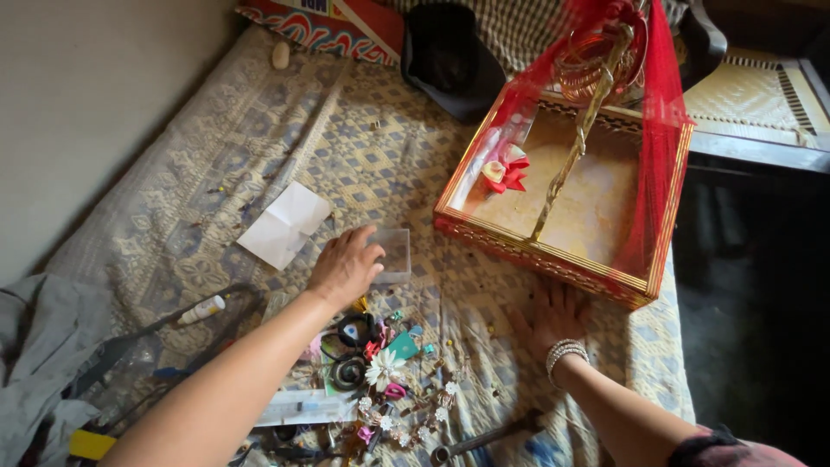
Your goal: The recorder is shown sorting various beads, clips, and small decorative items on a bed and placing some into a decorative gift box.
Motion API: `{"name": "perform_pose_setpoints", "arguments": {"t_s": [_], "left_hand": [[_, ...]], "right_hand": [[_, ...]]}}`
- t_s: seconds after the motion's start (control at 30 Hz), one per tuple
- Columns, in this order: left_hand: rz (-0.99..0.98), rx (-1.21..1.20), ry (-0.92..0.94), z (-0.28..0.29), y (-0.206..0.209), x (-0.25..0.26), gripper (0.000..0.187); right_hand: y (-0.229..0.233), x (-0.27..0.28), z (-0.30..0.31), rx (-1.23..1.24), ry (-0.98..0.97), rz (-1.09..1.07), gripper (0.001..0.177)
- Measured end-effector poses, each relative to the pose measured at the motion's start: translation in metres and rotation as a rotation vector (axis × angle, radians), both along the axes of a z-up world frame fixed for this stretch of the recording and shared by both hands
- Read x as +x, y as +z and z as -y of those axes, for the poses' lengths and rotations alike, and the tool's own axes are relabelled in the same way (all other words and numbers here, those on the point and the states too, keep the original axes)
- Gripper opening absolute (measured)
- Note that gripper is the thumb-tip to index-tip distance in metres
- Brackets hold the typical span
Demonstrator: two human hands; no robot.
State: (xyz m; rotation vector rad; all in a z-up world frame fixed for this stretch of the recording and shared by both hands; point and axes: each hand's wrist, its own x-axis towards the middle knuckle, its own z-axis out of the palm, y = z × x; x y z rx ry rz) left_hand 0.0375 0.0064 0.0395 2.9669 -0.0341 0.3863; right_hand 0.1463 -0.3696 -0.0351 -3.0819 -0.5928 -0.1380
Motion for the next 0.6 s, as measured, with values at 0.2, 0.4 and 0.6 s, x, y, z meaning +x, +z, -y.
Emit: {"name": "perform_pose_setpoints", "arguments": {"t_s": [0.2,0.4,0.6], "left_hand": [[-0.001,0.032,-0.043,0.001,0.0,-0.006,0.023],[-0.002,-0.084,-0.055,0.014,0.042,-0.026,0.024],[-0.036,-0.108,-0.028,0.01,0.047,-0.035,0.02]], "right_hand": [[-0.094,0.047,0.03,0.651,0.399,-0.551,0.062],[0.091,0.015,-0.1,0.176,0.607,0.212,0.062],[0.035,0.093,-0.135,0.135,0.17,-0.002,0.043]]}}
